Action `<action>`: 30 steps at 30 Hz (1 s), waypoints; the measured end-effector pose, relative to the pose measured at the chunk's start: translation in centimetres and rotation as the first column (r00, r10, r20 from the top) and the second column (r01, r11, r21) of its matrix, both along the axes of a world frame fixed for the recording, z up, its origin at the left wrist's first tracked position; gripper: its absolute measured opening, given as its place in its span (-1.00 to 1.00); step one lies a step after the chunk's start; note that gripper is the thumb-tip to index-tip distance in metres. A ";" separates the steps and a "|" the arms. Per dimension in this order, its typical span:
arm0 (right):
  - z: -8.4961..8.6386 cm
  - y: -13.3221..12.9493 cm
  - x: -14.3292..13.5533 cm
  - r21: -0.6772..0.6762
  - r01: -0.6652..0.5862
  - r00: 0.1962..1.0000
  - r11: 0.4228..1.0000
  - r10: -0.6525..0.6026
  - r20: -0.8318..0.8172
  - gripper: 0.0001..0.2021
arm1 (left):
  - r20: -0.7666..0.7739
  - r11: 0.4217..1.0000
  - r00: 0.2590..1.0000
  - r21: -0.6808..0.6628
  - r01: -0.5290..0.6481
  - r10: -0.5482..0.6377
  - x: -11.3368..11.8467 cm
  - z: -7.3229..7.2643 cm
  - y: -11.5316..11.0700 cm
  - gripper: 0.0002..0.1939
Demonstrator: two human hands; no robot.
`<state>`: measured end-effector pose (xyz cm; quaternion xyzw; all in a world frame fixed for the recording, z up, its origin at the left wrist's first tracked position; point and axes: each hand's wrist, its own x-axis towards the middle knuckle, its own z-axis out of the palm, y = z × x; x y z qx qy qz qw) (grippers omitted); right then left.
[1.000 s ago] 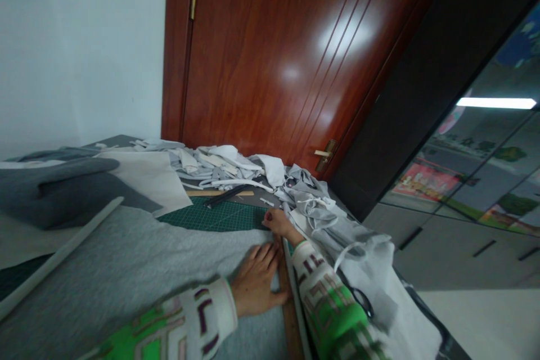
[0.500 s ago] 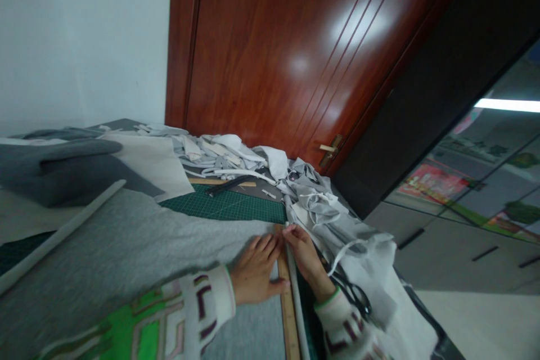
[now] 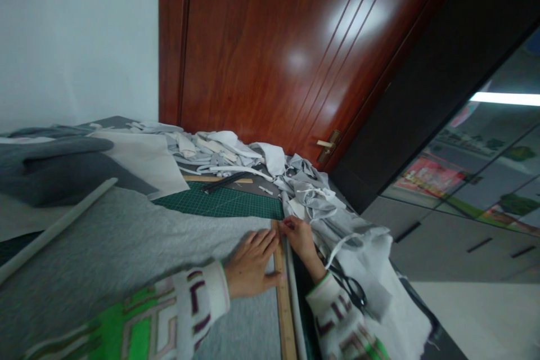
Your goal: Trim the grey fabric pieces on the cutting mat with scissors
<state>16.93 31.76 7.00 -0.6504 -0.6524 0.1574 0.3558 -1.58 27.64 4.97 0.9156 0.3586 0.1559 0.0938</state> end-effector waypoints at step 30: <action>1.8 -4.3 -0.7 -0.254 0.079 0.885 0.964 0.049 0.463 -0.87 | -0.037 0.999 0.999 -0.034 0.019 -0.020 0.7 0.6 0.9 -0.13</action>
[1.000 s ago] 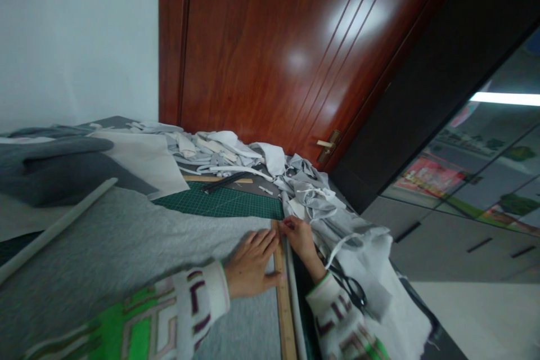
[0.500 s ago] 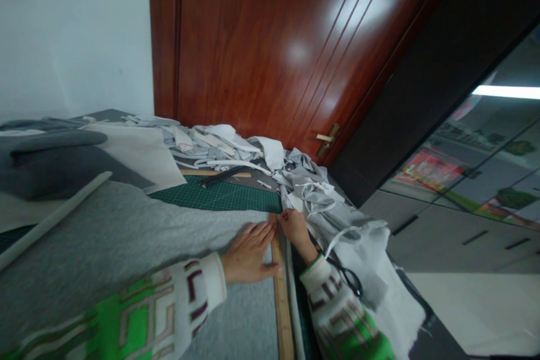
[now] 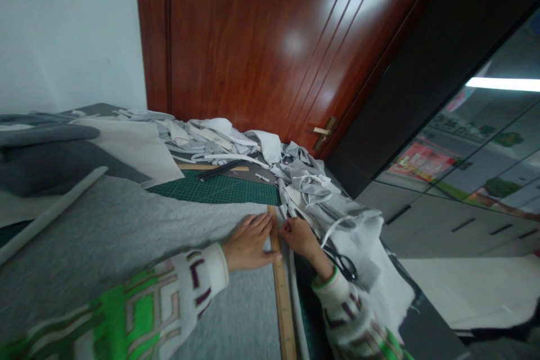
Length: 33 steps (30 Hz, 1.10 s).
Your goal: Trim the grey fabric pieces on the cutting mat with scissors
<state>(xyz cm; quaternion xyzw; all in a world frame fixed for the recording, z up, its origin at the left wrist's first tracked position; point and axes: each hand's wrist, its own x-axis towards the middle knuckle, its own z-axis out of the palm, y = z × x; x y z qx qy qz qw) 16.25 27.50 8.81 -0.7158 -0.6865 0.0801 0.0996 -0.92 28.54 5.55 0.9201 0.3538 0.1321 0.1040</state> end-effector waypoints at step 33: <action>1.7 -7.5 -0.3 -0.200 -0.073 0.997 0.977 0.068 -0.028 -0.85 | -0.120 1.000 0.993 -0.007 -0.022 0.021 0.2 0.9 -0.1 -0.15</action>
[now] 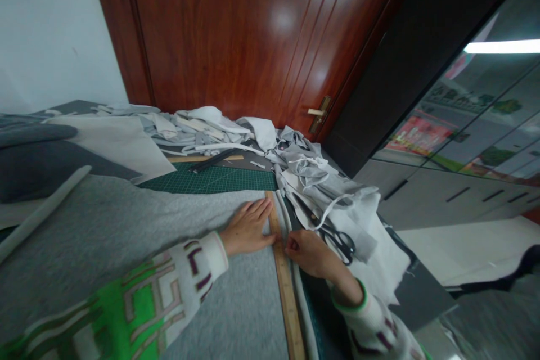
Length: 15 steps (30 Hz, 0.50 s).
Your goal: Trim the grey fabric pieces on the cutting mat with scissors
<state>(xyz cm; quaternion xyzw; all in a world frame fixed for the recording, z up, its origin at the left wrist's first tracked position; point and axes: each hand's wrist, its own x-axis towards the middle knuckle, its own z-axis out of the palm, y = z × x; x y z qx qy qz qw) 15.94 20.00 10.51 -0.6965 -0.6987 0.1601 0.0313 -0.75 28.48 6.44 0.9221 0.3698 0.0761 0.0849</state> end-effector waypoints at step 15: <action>1.1 -4.3 -0.7 -0.126 -0.025 0.999 0.992 0.028 0.018 -0.81 | -0.025 0.999 1.000 0.049 0.012 -0.011 0.1 0.0 0.1 -0.09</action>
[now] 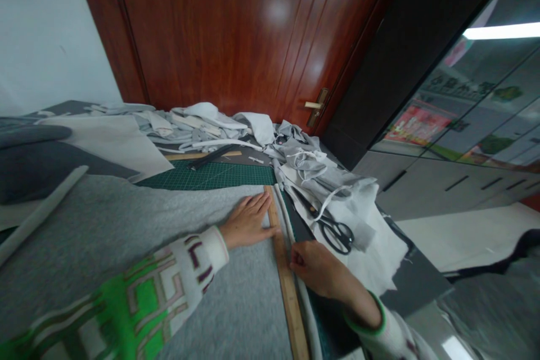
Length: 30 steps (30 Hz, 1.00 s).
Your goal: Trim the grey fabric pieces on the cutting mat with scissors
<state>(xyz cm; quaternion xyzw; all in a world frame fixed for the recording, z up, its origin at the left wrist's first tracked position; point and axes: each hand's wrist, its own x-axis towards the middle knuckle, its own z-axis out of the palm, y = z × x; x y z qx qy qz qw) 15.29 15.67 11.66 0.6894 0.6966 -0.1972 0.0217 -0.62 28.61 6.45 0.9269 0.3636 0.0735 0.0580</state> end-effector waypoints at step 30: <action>0.0 -5.5 -0.2 -0.088 -0.009 1.000 0.996 0.011 0.021 -0.79 | -0.004 0.999 1.000 0.030 0.009 -0.009 0.1 -0.3 0.3 -0.07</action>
